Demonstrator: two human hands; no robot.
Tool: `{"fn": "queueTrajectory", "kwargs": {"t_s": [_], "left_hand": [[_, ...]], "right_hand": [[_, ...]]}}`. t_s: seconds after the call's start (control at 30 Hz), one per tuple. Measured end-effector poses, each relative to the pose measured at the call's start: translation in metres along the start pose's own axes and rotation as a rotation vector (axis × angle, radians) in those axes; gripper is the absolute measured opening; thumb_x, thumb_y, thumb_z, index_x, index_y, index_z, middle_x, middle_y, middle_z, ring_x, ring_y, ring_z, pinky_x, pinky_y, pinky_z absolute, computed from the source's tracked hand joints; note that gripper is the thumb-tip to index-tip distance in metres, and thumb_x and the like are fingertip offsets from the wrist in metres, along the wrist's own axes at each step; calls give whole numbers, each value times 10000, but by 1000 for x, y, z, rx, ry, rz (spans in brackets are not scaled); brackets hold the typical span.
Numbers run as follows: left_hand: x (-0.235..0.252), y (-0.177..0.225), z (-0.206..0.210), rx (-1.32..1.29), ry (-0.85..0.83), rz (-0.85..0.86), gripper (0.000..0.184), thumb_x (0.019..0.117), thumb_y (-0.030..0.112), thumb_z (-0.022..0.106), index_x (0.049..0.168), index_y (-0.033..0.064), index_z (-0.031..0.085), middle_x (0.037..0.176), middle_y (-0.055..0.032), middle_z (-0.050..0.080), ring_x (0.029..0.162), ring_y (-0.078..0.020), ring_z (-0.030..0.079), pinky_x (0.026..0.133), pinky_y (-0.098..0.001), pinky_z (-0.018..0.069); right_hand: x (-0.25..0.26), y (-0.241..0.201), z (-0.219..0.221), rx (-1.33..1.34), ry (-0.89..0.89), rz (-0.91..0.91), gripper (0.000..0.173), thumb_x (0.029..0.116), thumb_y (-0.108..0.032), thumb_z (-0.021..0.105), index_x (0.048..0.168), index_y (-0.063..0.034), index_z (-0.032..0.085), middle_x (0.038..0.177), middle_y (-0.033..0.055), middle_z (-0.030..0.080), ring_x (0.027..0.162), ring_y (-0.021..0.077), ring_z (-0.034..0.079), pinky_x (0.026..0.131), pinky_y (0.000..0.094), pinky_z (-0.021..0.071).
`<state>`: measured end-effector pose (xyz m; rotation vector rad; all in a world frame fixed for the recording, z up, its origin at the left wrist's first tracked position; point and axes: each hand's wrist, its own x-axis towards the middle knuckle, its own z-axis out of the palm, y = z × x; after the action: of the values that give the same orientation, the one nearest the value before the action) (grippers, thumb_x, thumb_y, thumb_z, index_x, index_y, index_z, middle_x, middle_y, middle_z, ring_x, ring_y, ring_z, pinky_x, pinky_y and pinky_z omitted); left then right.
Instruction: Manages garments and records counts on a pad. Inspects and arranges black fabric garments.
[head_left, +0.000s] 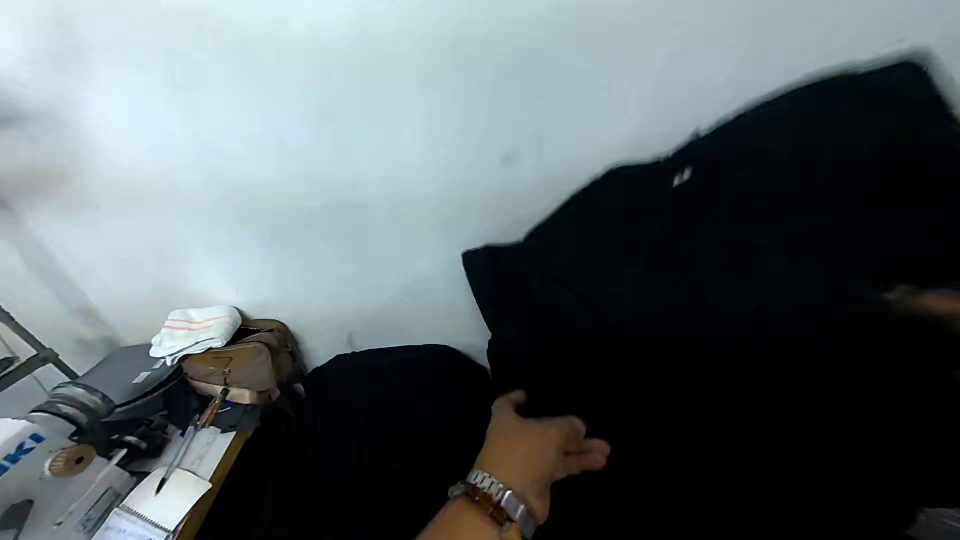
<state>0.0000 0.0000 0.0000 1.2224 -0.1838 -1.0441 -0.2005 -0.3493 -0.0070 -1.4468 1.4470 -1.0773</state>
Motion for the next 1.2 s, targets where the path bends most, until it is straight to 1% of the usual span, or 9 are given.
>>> {"fn": "queueTrajectory", "kwargs": {"t_s": [0.07,0.2,0.27,0.33,0.43,0.6,0.77,0.97,1.2], "left_hand": [[1,-10,-19,90,-4,-88,765,972,43,666,1578,60,199,1230,-252,656,862,-318,750,742,-413,644],[-12,7,-76,254,48,25,563,1006,128,650,1507,64,401,1258,-191,678,963,-330,742,790,-454,643],[-18,18,-107,246,110,89,442,1032,133,604,1449,53,485,1228,-184,692,965,-331,737,799,-457,634],[-25,21,-137,244,191,126,369,1047,139,575,1398,33,540,1190,-185,703,938,-329,737,779,-457,632],[-40,6,-181,438,298,176,340,1031,130,602,1354,31,562,1169,-158,716,934,-304,746,767,-438,645],[-70,-37,-247,1151,371,360,412,952,196,698,1321,31,620,1256,-129,687,1103,-229,699,964,-414,584],[-96,-79,-309,1584,464,509,603,930,492,684,1401,119,627,1479,-136,573,1365,-350,543,1128,-613,403],[-109,-153,-362,1630,453,239,818,977,710,425,1586,164,415,1641,-156,363,1508,-449,314,1166,-767,146],[-107,-179,-367,1624,632,470,747,992,689,358,1505,179,541,1549,-110,514,1460,-401,425,1165,-731,213]], "right_hand": [[-46,9,13,-5,51,15,843,990,-334,660,1574,79,212,1542,304,395,1383,375,456,1109,528,415],[-111,-46,52,-134,176,302,425,1099,-213,459,1480,-23,449,1462,135,498,1305,202,484,1105,357,359],[-11,71,10,-74,-50,-321,809,962,-371,650,1484,150,317,1359,377,522,1195,408,604,899,515,558],[35,82,16,65,76,-89,1159,810,-401,832,1619,-13,98,1535,332,389,1370,460,464,1073,647,416],[29,68,24,5,176,12,1258,806,-436,832,1643,-73,-35,1602,330,283,1440,475,375,1142,647,337],[-53,18,32,-323,208,-304,814,1007,-267,572,1623,18,122,1619,423,45,1436,673,188,1071,806,275],[-119,-9,78,-415,84,-697,680,1062,-438,448,1553,24,363,1627,397,122,1482,652,47,1099,851,101],[-183,12,167,-530,-34,-571,642,1097,-505,303,1605,-117,352,1660,212,289,1556,447,172,1169,765,8],[-204,6,186,-456,35,-496,572,1098,-438,343,1553,-107,450,1629,194,366,1545,402,245,1209,693,29]]}}
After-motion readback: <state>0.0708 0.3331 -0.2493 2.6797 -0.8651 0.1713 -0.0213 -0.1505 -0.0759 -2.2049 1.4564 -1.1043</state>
